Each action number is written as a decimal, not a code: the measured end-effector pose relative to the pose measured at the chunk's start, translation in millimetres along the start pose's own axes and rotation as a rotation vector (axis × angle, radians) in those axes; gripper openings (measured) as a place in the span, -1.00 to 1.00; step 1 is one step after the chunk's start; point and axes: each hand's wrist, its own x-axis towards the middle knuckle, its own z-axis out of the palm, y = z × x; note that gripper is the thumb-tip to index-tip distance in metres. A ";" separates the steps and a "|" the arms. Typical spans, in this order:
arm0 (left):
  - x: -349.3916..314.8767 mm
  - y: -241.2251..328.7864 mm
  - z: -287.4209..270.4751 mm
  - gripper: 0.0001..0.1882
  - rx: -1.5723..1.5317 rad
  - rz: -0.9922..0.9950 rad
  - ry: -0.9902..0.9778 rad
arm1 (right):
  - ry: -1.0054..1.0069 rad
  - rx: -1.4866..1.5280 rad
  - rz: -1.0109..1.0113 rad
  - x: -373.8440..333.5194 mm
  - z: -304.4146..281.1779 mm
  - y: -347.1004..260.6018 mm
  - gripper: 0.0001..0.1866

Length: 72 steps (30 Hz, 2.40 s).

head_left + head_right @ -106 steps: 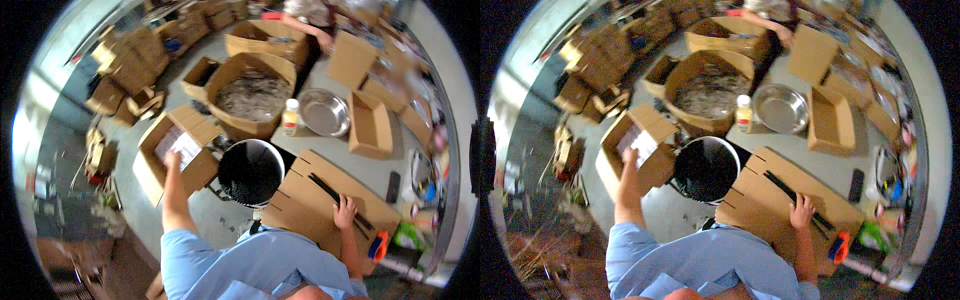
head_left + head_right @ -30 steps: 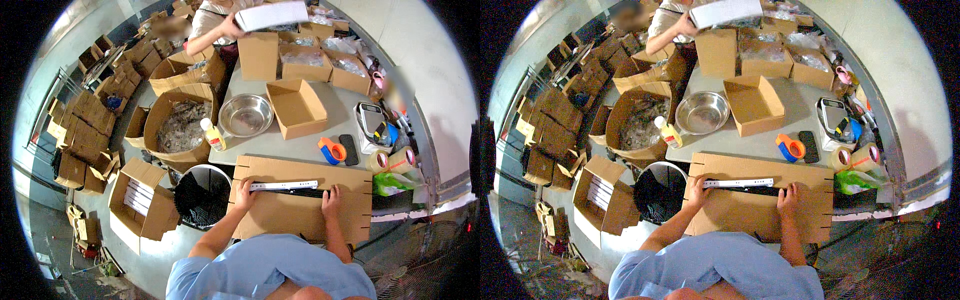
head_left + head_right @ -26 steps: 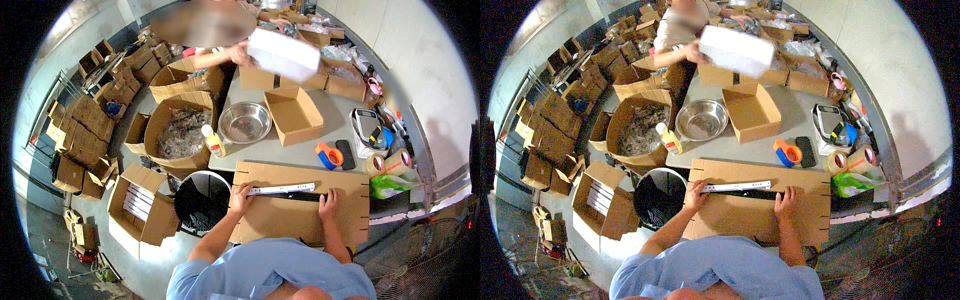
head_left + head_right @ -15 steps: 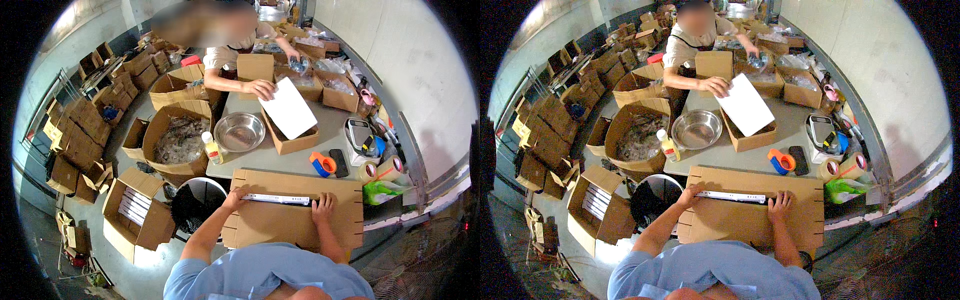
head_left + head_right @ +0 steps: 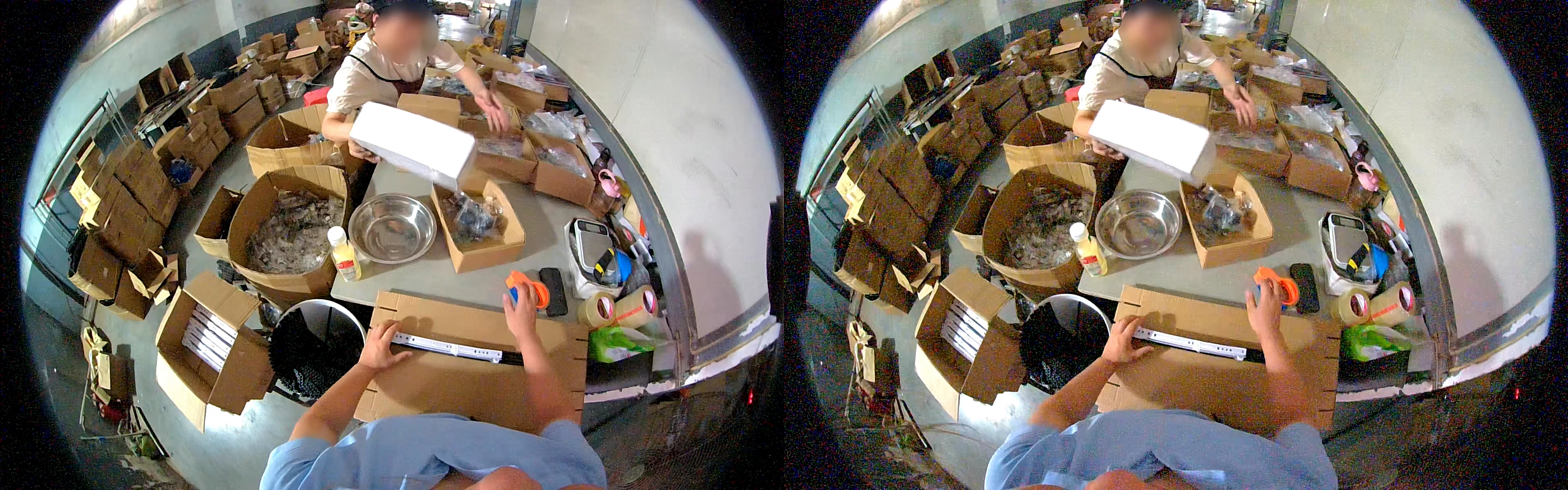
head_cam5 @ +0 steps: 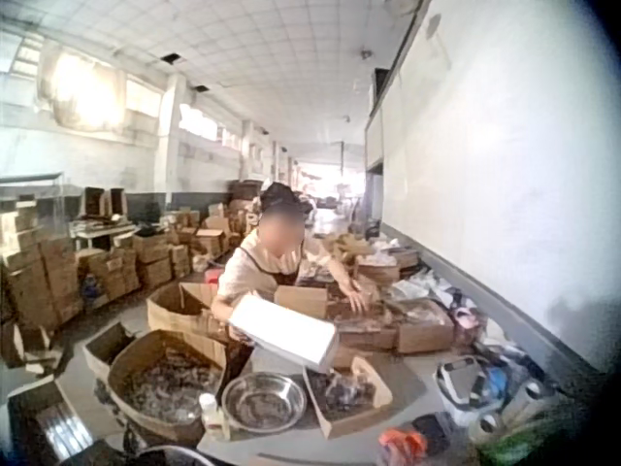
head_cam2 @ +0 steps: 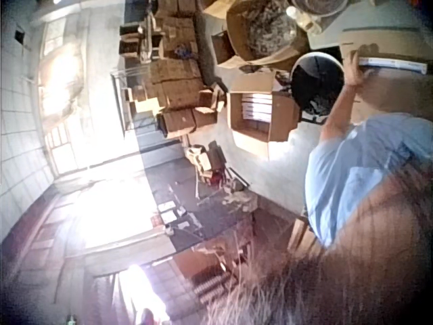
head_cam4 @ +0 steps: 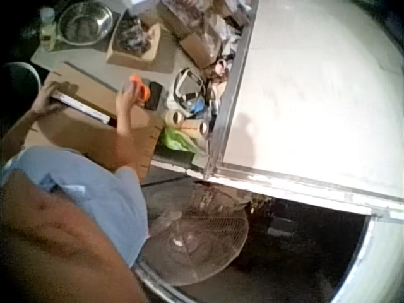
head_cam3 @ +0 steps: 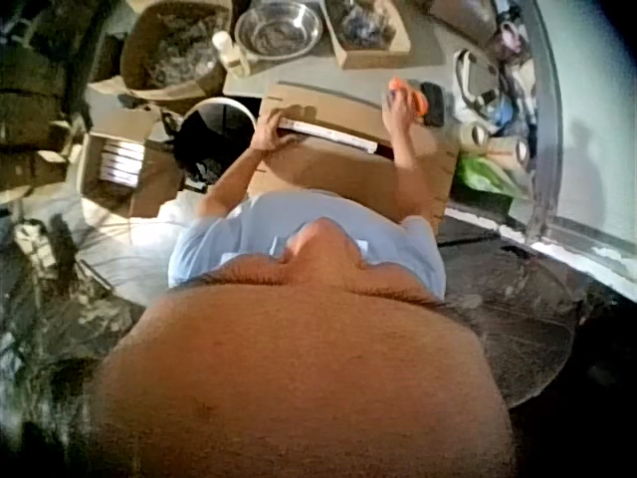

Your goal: The person places drawer slides and bags of small hardware components into long cardboard boxes and seals them with a tape dispenser.

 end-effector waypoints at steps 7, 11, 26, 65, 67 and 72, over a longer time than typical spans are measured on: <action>-7.8 -8.8 2.7 -0.21 -0.014 0.012 0.028 | -0.250 -0.017 -0.010 144.6 65.3 -22.7 -0.50; -1.5 -8.2 1.9 -0.29 -0.008 0.055 0.022 | -0.839 -0.160 -0.037 194.9 118.7 -13.7 -0.45; 2.8 -15.9 -0.2 -0.41 -0.033 -0.009 -0.092 | -0.417 1.040 1.105 264.5 173.7 21.2 -0.62; -7.0 -17.4 30.9 -0.47 0.089 0.056 0.057 | -0.403 0.602 0.515 -135.1 -73.3 105.1 -0.45; -10.2 -21.4 29.1 -0.47 0.110 0.027 0.035 | -0.271 0.447 0.536 -139.0 -63.7 87.0 -0.39; -11.6 -14.8 26.2 -0.47 0.111 0.015 0.036 | -0.375 0.055 0.453 -120.2 -82.7 15.1 -0.23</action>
